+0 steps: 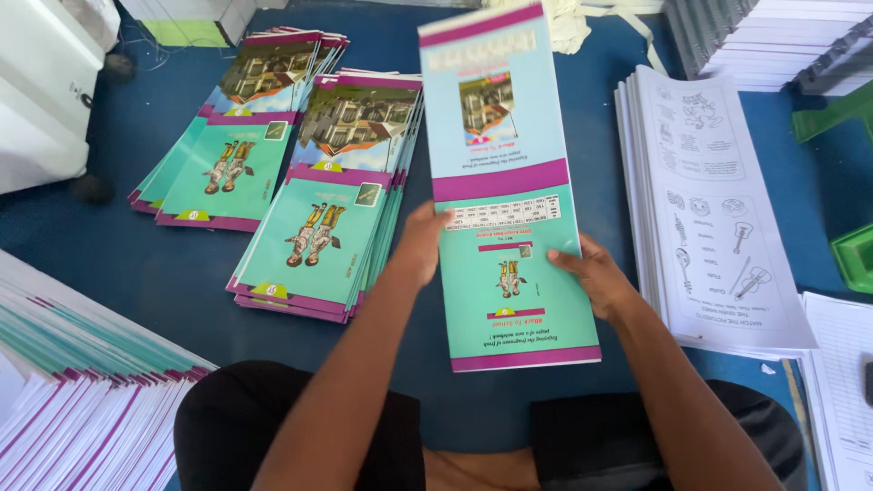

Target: The person inserts loose printed pages into pre-folded covers, aligns them, and places the completed booklets into a growing stack. The person repeats this process for multiple units, handling covers and pages by hand.

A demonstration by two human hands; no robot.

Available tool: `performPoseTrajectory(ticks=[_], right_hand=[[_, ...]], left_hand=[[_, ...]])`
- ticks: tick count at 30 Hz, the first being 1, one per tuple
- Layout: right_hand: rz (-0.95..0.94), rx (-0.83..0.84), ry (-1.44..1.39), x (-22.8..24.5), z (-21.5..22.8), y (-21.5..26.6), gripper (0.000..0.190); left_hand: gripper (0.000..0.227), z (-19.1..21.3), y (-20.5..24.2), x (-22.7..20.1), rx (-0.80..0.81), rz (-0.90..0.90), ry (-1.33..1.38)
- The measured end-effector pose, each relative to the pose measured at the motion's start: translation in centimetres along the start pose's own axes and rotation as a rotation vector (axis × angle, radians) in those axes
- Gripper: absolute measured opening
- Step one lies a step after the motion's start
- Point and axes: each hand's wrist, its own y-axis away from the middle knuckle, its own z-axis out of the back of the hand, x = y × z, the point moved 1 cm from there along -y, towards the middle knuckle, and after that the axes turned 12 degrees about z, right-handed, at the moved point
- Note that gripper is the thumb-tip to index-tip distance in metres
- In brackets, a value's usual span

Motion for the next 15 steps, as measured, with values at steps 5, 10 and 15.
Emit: performPoseTrajectory(ticks=[5, 10, 15], right_hand=[[0.145, 0.078, -0.012, 1.3, 0.3, 0.4, 0.053], [0.322, 0.095, 0.033, 2.6, 0.5, -0.9, 0.041], [0.443, 0.043, 0.231, 5.0, 0.9, -2.2, 0.039]], left_hand=[[0.031, -2.2, -1.2, -8.6, -0.049, -0.124, -0.054], [0.032, -4.9, 0.4, -14.2, -0.056, -0.235, -0.101], [0.031, -7.8, 3.4, -15.7, -0.060, -0.345, -0.136]])
